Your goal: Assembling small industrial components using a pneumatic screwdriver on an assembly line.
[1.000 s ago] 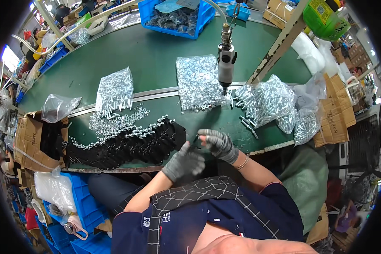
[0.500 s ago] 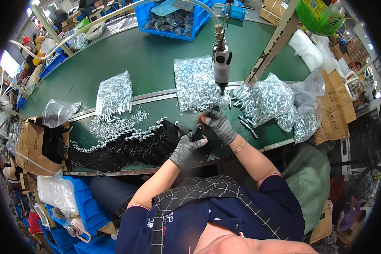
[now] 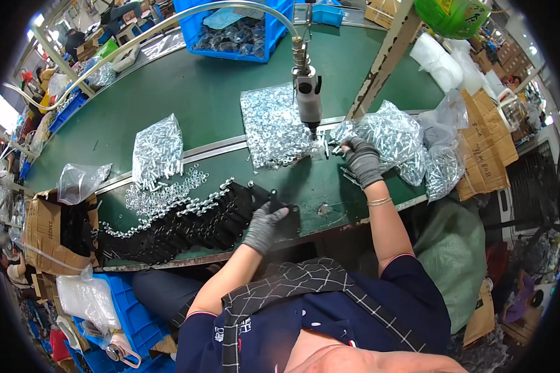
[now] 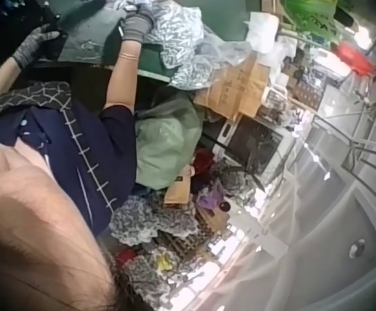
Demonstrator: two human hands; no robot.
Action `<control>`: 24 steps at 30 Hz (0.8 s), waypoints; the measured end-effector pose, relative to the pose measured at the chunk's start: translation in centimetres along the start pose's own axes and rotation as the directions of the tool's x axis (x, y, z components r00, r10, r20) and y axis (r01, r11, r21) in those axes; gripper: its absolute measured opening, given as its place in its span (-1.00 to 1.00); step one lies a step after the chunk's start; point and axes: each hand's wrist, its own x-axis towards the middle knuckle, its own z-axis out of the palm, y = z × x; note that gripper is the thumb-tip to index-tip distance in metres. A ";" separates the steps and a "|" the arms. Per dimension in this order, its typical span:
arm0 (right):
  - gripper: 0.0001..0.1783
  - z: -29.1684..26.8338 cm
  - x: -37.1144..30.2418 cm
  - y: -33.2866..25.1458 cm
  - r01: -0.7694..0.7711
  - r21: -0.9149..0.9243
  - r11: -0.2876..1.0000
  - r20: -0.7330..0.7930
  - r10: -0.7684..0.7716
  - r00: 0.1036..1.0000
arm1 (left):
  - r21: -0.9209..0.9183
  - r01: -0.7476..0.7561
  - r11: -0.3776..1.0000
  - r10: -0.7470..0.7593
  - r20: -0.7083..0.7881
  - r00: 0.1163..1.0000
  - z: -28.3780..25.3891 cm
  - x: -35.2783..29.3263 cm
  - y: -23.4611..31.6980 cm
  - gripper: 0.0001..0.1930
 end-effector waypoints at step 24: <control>-0.86 3.1 -9.8 -5.2 -0.535 0.768 0.352 0.604 -0.124 0.787 | -0.336 0.042 0.941 0.013 0.159 0.987 0.2 -0.9 1.1 -0.71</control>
